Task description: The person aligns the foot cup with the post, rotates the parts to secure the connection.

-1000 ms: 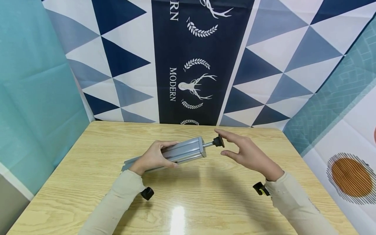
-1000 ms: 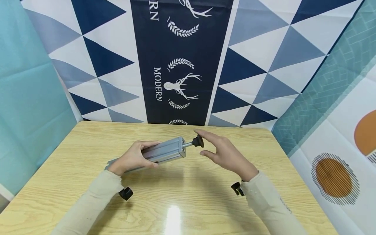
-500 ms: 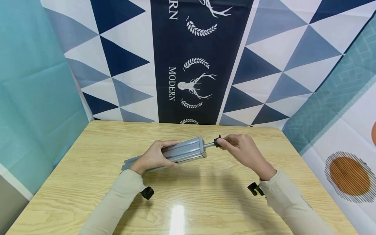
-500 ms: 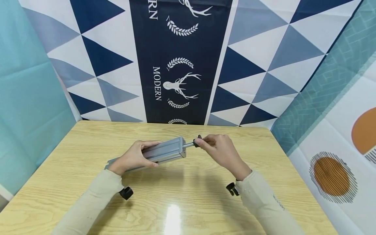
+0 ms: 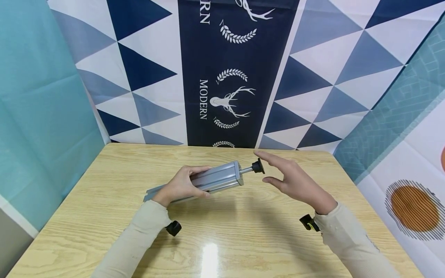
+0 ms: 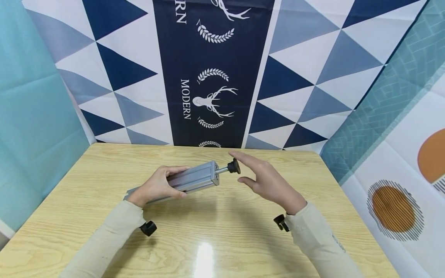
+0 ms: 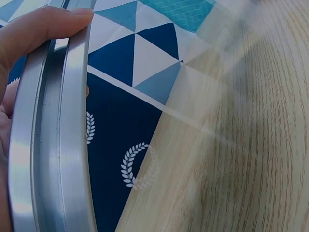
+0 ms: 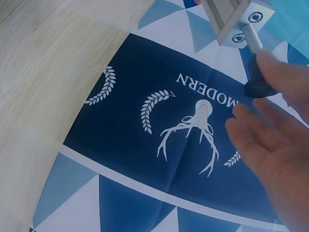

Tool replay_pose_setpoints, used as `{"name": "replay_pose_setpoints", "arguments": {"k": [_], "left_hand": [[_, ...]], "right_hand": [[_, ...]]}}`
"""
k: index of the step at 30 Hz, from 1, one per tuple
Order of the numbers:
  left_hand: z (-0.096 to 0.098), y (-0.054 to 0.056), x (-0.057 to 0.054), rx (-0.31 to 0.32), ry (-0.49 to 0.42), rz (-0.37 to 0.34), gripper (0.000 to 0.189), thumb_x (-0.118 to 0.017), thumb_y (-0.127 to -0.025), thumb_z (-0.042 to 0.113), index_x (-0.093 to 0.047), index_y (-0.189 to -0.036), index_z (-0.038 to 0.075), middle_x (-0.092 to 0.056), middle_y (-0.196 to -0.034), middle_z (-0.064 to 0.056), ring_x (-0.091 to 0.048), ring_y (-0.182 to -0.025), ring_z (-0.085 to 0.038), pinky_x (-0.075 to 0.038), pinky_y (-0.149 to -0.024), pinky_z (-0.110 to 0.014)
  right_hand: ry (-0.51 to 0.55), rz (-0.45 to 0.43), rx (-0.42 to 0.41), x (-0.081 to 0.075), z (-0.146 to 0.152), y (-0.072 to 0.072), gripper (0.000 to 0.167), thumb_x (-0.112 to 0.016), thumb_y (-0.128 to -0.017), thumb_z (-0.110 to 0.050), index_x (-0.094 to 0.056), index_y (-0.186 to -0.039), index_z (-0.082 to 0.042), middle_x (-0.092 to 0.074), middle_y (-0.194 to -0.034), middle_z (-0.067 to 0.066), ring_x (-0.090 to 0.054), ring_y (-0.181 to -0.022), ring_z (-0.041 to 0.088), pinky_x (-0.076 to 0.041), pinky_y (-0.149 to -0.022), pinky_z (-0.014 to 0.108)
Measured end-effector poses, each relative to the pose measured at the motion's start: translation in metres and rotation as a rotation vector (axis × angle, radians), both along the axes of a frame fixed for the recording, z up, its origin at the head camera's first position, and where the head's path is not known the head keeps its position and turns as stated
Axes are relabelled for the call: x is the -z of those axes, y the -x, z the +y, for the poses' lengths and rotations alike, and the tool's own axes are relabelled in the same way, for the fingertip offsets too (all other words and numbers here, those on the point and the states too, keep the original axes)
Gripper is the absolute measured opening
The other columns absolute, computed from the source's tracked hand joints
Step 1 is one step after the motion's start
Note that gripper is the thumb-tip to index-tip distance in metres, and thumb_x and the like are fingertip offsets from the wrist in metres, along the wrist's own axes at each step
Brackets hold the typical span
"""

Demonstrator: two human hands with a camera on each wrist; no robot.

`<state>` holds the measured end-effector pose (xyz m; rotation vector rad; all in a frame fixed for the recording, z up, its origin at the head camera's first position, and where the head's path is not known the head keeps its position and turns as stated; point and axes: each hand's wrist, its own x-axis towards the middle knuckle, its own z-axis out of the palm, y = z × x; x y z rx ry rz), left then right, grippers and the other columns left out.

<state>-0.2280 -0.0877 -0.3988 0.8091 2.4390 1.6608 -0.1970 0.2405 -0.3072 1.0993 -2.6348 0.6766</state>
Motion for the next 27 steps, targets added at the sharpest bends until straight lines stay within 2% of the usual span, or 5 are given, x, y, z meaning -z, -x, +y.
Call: {"name": "replay_pose_setpoints", "arguments": {"k": [6,12,16,20,27], "left_hand": [[0.001,0.000,0.001,0.003,-0.001,-0.015,0.073,-0.087,-0.066,0.013,-0.059,-0.133,0.017,-0.060,-0.130,-0.004,-0.060,-0.106,-0.017,-0.046,-0.092,-0.038],[0.002,0.000,0.001,0.011,-0.005,-0.031,0.074,-0.088,-0.066,0.015,-0.059,-0.133,0.019,-0.059,-0.131,-0.004,-0.060,-0.107,-0.017,-0.046,-0.093,-0.039],[0.003,0.001,0.001,0.021,-0.014,-0.036,0.074,-0.088,-0.066,0.014,-0.059,-0.133,0.017,-0.058,-0.132,-0.005,-0.059,-0.108,-0.019,-0.045,-0.094,-0.039],[0.002,0.002,0.003,0.021,-0.016,-0.031,0.074,-0.089,-0.065,0.013,-0.059,-0.132,0.018,-0.059,-0.131,-0.004,-0.060,-0.108,-0.019,-0.045,-0.094,-0.039],[0.001,0.001,0.003,0.016,-0.016,-0.031,0.072,-0.087,-0.066,0.009,-0.060,-0.132,0.019,-0.059,-0.130,-0.004,-0.060,-0.107,-0.019,-0.045,-0.093,-0.040]], "right_hand": [[0.022,0.015,-0.003,0.002,0.000,0.002,0.062,-0.072,-0.083,0.000,-0.050,-0.140,-0.010,-0.056,-0.136,0.011,-0.056,-0.120,0.029,-0.047,-0.094,0.047],[0.082,-0.105,0.144,0.007,-0.006,0.005,0.039,-0.056,-0.098,-0.028,-0.060,-0.128,-0.004,-0.068,-0.115,0.012,-0.066,-0.104,0.028,-0.051,-0.086,0.049],[0.115,-0.160,0.224,0.010,-0.009,0.005,0.043,-0.048,-0.100,-0.039,-0.065,-0.119,-0.004,-0.071,-0.105,0.009,-0.068,-0.099,0.029,-0.050,-0.086,0.051],[0.057,-0.209,0.204,0.010,-0.007,0.005,0.052,-0.050,-0.099,-0.042,-0.055,-0.134,-0.004,-0.067,-0.117,0.013,-0.063,-0.109,0.031,-0.047,-0.091,0.053],[-0.037,-0.173,0.121,0.009,-0.004,0.002,0.083,-0.076,-0.083,-0.017,-0.029,-0.152,-0.017,-0.045,-0.145,0.012,-0.050,-0.127,0.032,-0.045,-0.096,0.050]]}}
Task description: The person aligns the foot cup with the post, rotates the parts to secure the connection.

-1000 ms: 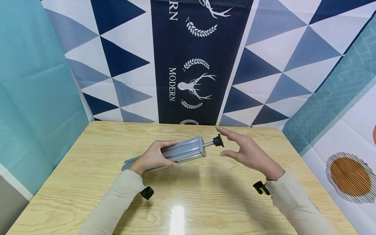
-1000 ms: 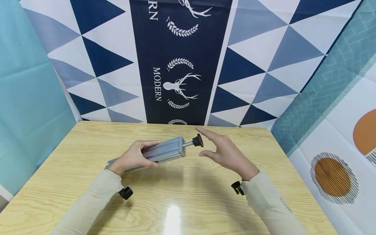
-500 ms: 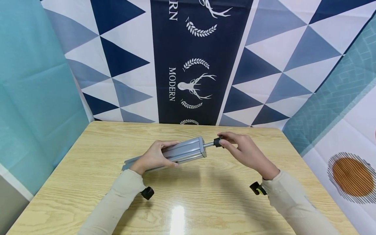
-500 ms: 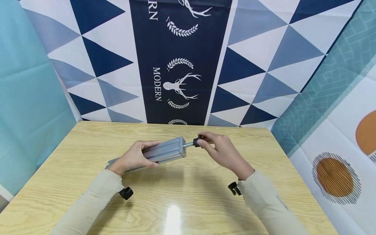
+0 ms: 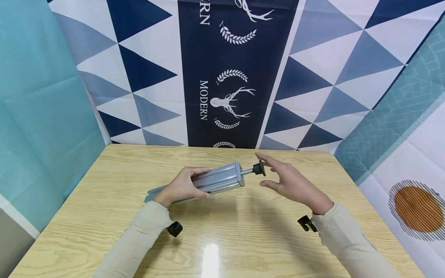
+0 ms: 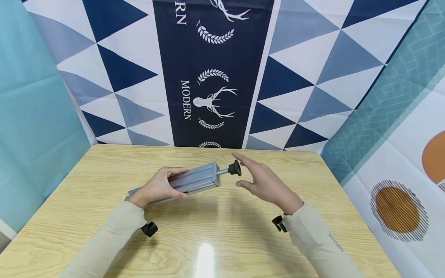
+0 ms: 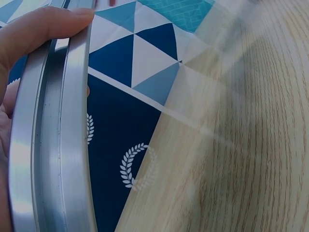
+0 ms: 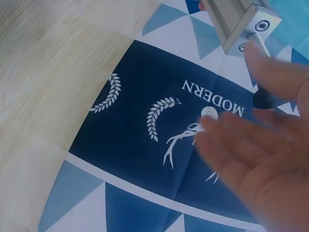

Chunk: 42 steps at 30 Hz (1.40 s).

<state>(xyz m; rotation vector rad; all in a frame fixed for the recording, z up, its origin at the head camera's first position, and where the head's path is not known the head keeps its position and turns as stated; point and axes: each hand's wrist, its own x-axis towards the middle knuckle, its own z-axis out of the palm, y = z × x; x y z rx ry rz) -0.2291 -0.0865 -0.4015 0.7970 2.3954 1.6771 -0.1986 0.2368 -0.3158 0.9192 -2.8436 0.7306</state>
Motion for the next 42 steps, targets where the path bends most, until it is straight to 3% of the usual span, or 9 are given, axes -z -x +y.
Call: {"name": "replay_pose_setpoints", "arguments": {"k": [7,13,19,23,27,31,35,37,42], "left_hand": [[0.0003,-0.0016,-0.0002,0.006,-0.007,-0.002,0.073,-0.087,-0.066,0.009,-0.060,-0.132,0.018,-0.060,-0.129,-0.004,-0.060,-0.107,-0.019,-0.046,-0.093,-0.039],[0.0002,-0.0019,0.0021,0.003,-0.008,0.006,0.073,-0.087,-0.066,0.012,-0.059,-0.133,0.017,-0.060,-0.129,-0.004,-0.060,-0.106,-0.018,-0.046,-0.092,-0.036],[0.0012,-0.0028,0.0028,0.018,-0.008,0.007,0.073,-0.087,-0.065,0.009,-0.060,-0.132,0.017,-0.060,-0.129,-0.004,-0.060,-0.105,-0.018,-0.046,-0.092,-0.037],[0.0010,-0.0029,0.0037,0.017,-0.003,0.005,0.073,-0.087,-0.064,0.010,-0.060,-0.132,0.017,-0.061,-0.129,-0.004,-0.060,-0.105,-0.018,-0.045,-0.093,-0.038],[0.0001,-0.0018,0.0045,0.005,0.009,-0.001,0.073,-0.088,-0.064,0.013,-0.060,-0.132,0.018,-0.060,-0.130,-0.004,-0.060,-0.105,-0.018,-0.046,-0.092,-0.037],[-0.0006,0.0002,0.0045,-0.004,0.018,0.005,0.074,-0.088,-0.064,0.016,-0.060,-0.132,0.017,-0.059,-0.131,-0.004,-0.060,-0.105,-0.017,-0.046,-0.092,-0.037],[-0.0001,0.0022,0.0037,-0.001,0.026,0.020,0.073,-0.088,-0.064,0.015,-0.060,-0.132,0.017,-0.059,-0.131,-0.005,-0.060,-0.104,-0.018,-0.045,-0.092,-0.038],[0.0002,0.0022,0.0027,-0.002,0.025,0.021,0.073,-0.088,-0.065,0.014,-0.060,-0.132,0.018,-0.060,-0.131,-0.005,-0.060,-0.104,-0.018,-0.045,-0.093,-0.039],[0.0004,0.0010,0.0018,0.006,0.019,0.026,0.073,-0.088,-0.065,0.013,-0.060,-0.132,0.018,-0.058,-0.132,-0.004,-0.059,-0.107,-0.018,-0.045,-0.094,-0.039]], "right_hand": [[0.036,0.158,-0.085,0.0009,-0.0012,0.0001,0.070,-0.074,-0.081,-0.001,-0.045,-0.144,-0.013,-0.053,-0.138,0.009,-0.058,-0.118,0.029,-0.048,-0.093,0.046],[0.077,0.036,0.006,0.0037,-0.0042,0.0013,0.040,-0.059,-0.096,-0.028,-0.058,-0.128,-0.004,-0.068,-0.116,0.010,-0.064,-0.107,0.029,-0.048,-0.090,0.051],[0.082,-0.033,0.117,0.0079,-0.0051,0.0017,0.048,-0.048,-0.099,-0.043,-0.067,-0.117,-0.002,-0.072,-0.101,0.008,-0.068,-0.098,0.026,-0.050,-0.087,0.051],[0.058,-0.065,0.091,0.0092,-0.0019,0.0001,0.056,-0.049,-0.099,-0.043,-0.055,-0.133,0.000,-0.068,-0.114,0.013,-0.066,-0.103,0.029,-0.048,-0.089,0.052],[0.026,-0.078,0.035,0.0078,0.0012,-0.0012,0.073,-0.064,-0.090,-0.043,-0.035,-0.149,-0.011,-0.053,-0.139,0.012,-0.057,-0.119,0.033,-0.046,-0.093,0.053],[0.025,-0.012,-0.044,0.0057,0.0021,-0.0015,0.082,-0.075,-0.084,-0.023,-0.030,-0.152,-0.019,-0.039,-0.150,0.009,-0.050,-0.126,0.033,-0.044,-0.097,0.050],[0.048,0.082,-0.084,0.0036,0.0023,-0.0011,0.073,-0.072,-0.085,-0.009,-0.036,-0.148,-0.016,-0.044,-0.147,0.009,-0.053,-0.124,0.031,-0.046,-0.096,0.046],[0.051,0.124,-0.071,0.0024,0.0022,-0.0008,0.063,-0.070,-0.088,-0.011,-0.043,-0.144,-0.013,-0.049,-0.142,0.009,-0.057,-0.119,0.030,-0.048,-0.093,0.046],[0.052,0.118,0.034,0.0028,0.0000,0.0009,0.042,-0.062,-0.094,-0.032,-0.061,-0.127,-0.006,-0.067,-0.117,0.009,-0.066,-0.074,0.018,-0.052,-0.073,0.041]]}}
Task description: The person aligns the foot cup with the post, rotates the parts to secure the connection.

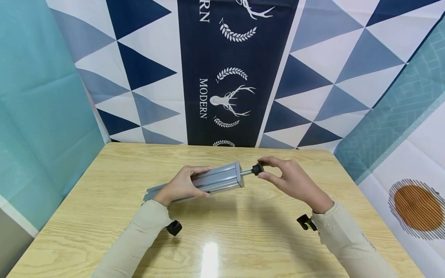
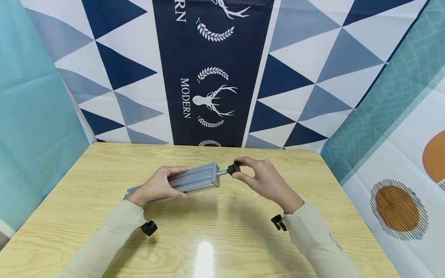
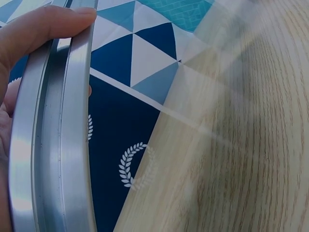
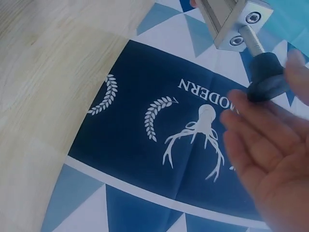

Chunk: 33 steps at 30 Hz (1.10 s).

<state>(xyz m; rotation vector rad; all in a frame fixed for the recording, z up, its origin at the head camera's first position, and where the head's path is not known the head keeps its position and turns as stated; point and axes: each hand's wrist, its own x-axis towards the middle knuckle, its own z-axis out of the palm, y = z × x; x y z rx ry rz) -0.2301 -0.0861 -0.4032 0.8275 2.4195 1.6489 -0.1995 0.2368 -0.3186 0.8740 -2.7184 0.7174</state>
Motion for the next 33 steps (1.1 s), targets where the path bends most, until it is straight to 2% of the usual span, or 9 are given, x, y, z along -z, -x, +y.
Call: {"name": "replay_pose_setpoints", "arguments": {"k": [2,5,9,14,18,22,26,30,33], "left_hand": [[0.001,0.000,0.000,0.010,0.001,0.004,0.073,-0.088,-0.065,0.014,-0.060,-0.132,0.018,-0.058,-0.132,-0.004,-0.059,-0.107,-0.018,-0.045,-0.094,-0.039],[0.002,0.000,0.001,0.025,-0.001,0.013,0.073,-0.089,-0.065,0.014,-0.060,-0.132,0.019,-0.060,-0.131,-0.003,-0.059,-0.108,-0.017,-0.045,-0.094,-0.037],[0.002,0.000,0.002,0.019,-0.001,0.019,0.072,-0.088,-0.065,0.011,-0.061,-0.131,0.019,-0.061,-0.129,-0.002,-0.060,-0.108,-0.016,-0.045,-0.094,-0.036],[0.001,-0.002,-0.001,0.002,0.006,0.008,0.072,-0.087,-0.065,0.012,-0.061,-0.132,0.018,-0.061,-0.129,-0.004,-0.060,-0.106,-0.017,-0.045,-0.093,-0.037],[0.001,-0.008,-0.011,-0.013,0.019,-0.013,0.072,-0.086,-0.066,0.011,-0.059,-0.133,0.012,-0.060,-0.129,-0.008,-0.060,-0.105,-0.018,-0.045,-0.093,-0.038],[0.000,-0.004,-0.007,-0.017,0.010,-0.016,0.073,-0.087,-0.066,0.009,-0.058,-0.133,0.012,-0.060,-0.130,-0.008,-0.059,-0.105,-0.019,-0.045,-0.093,-0.039],[-0.002,-0.001,-0.002,-0.012,0.007,-0.016,0.073,-0.087,-0.066,0.011,-0.059,-0.133,0.016,-0.060,-0.129,-0.005,-0.059,-0.105,-0.018,-0.045,-0.093,-0.038],[0.000,0.000,-0.001,-0.016,0.014,-0.014,0.074,-0.086,-0.066,0.008,-0.058,-0.134,0.014,-0.059,-0.131,-0.006,-0.059,-0.106,-0.018,-0.045,-0.093,-0.038],[0.003,0.001,0.001,-0.019,0.017,-0.016,0.075,-0.087,-0.065,0.007,-0.058,-0.134,0.013,-0.058,-0.132,-0.007,-0.059,-0.107,-0.019,-0.045,-0.093,-0.039]], "right_hand": [[0.010,-0.037,0.055,0.002,-0.001,0.001,0.042,-0.057,-0.096,-0.040,-0.066,-0.119,-0.005,-0.071,-0.106,0.007,-0.066,-0.069,0.016,-0.052,-0.072,0.042],[0.028,-0.087,0.114,0.006,-0.004,0.003,0.045,-0.050,-0.098,-0.045,-0.070,-0.109,-0.007,-0.073,-0.094,0.002,-0.069,-0.089,0.019,-0.051,-0.081,0.047],[0.043,-0.123,0.128,0.007,-0.004,0.003,0.045,-0.049,-0.098,-0.047,-0.070,-0.107,-0.008,-0.073,-0.091,0.001,-0.070,-0.089,0.019,-0.051,-0.083,0.048],[-0.009,-0.142,0.060,0.004,-0.001,0.002,0.052,-0.050,-0.098,-0.044,-0.057,-0.131,-0.004,-0.067,-0.116,0.012,-0.064,-0.109,0.029,-0.046,-0.092,0.054],[-0.049,-0.157,0.001,-0.001,0.004,-0.001,0.069,-0.059,-0.093,-0.046,-0.037,-0.148,-0.012,-0.055,-0.136,0.014,-0.053,-0.124,0.034,-0.042,-0.096,0.057],[-0.030,-0.061,-0.097,-0.003,0.005,-0.001,0.070,-0.071,-0.087,-0.024,-0.037,-0.148,-0.017,-0.049,-0.142,0.007,-0.053,-0.124,0.030,-0.044,-0.096,0.050],[0.022,0.019,-0.160,-0.002,0.003,0.000,0.061,-0.072,-0.084,-0.004,-0.050,-0.139,-0.012,-0.056,-0.135,0.006,-0.058,-0.118,0.027,-0.045,-0.096,0.048],[0.110,-0.065,-0.045,0.002,-0.001,0.001,0.037,-0.064,-0.093,-0.022,-0.060,-0.127,-0.006,-0.069,-0.113,0.007,-0.066,-0.104,0.026,-0.049,-0.089,0.050],[0.150,-0.134,0.073,0.004,-0.003,0.001,0.039,-0.056,-0.097,-0.038,-0.066,-0.117,-0.006,-0.072,-0.098,0.004,-0.069,-0.094,0.022,-0.052,-0.082,0.047]]}}
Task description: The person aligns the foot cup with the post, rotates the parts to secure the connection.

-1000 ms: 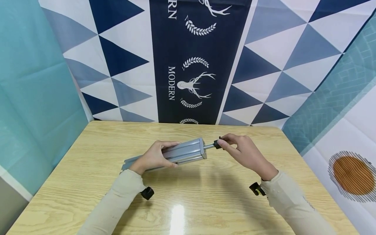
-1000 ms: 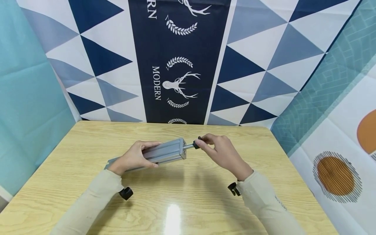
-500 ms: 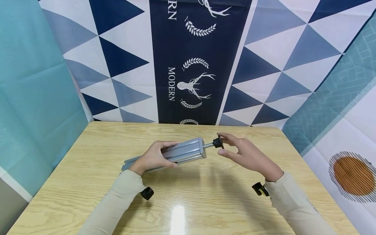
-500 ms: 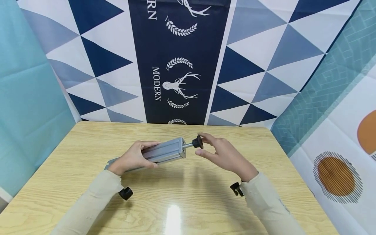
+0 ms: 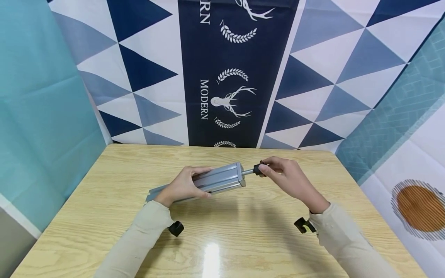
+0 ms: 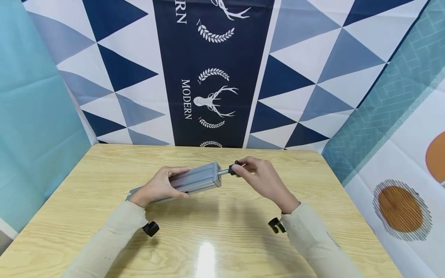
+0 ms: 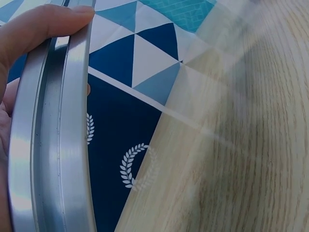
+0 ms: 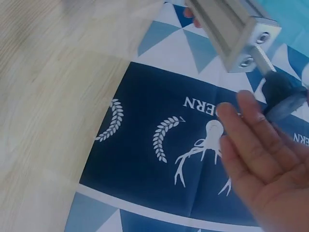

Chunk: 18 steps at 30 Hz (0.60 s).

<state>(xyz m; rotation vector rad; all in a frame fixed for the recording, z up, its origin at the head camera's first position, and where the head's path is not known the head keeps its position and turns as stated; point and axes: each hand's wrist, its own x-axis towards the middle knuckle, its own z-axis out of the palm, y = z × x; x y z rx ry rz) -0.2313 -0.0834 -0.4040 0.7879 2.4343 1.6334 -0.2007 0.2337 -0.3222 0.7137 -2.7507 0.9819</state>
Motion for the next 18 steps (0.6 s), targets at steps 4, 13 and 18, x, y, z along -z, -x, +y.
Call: {"name": "replay_pose_setpoints", "arguments": {"k": [4,13,18], "left_hand": [[0.0029,0.0006,0.0007,0.001,0.008,0.009,0.074,-0.088,-0.065,0.011,-0.059,-0.133,0.015,-0.059,-0.131,-0.006,-0.059,-0.106,-0.017,-0.045,-0.093,-0.037],[-0.0016,0.0004,0.0016,0.010,-0.006,0.023,0.073,-0.089,-0.063,0.016,-0.061,-0.131,0.019,-0.062,-0.127,-0.002,-0.060,-0.106,-0.017,-0.046,-0.093,-0.038],[-0.0031,0.0001,0.0006,0.007,-0.009,0.022,0.073,-0.089,-0.063,0.015,-0.061,-0.131,0.019,-0.061,-0.128,-0.002,-0.060,-0.105,-0.016,-0.046,-0.093,-0.036]], "right_hand": [[-0.014,-0.012,0.057,-0.0017,-0.0003,-0.0006,0.039,-0.054,-0.097,-0.043,-0.071,-0.105,-0.009,-0.071,-0.088,-0.001,-0.070,-0.088,0.019,-0.052,-0.080,0.046],[-0.115,-0.002,-0.094,0.0004,0.0056,-0.0026,0.054,-0.060,-0.096,-0.033,-0.046,-0.141,-0.006,-0.059,-0.131,0.012,-0.059,-0.115,0.034,-0.045,-0.093,0.053],[-0.173,0.115,-0.180,-0.0021,0.0059,-0.0021,0.070,-0.073,-0.084,-0.010,-0.041,-0.146,-0.013,-0.048,-0.143,0.009,-0.056,-0.119,0.035,-0.046,-0.095,0.049]]}}
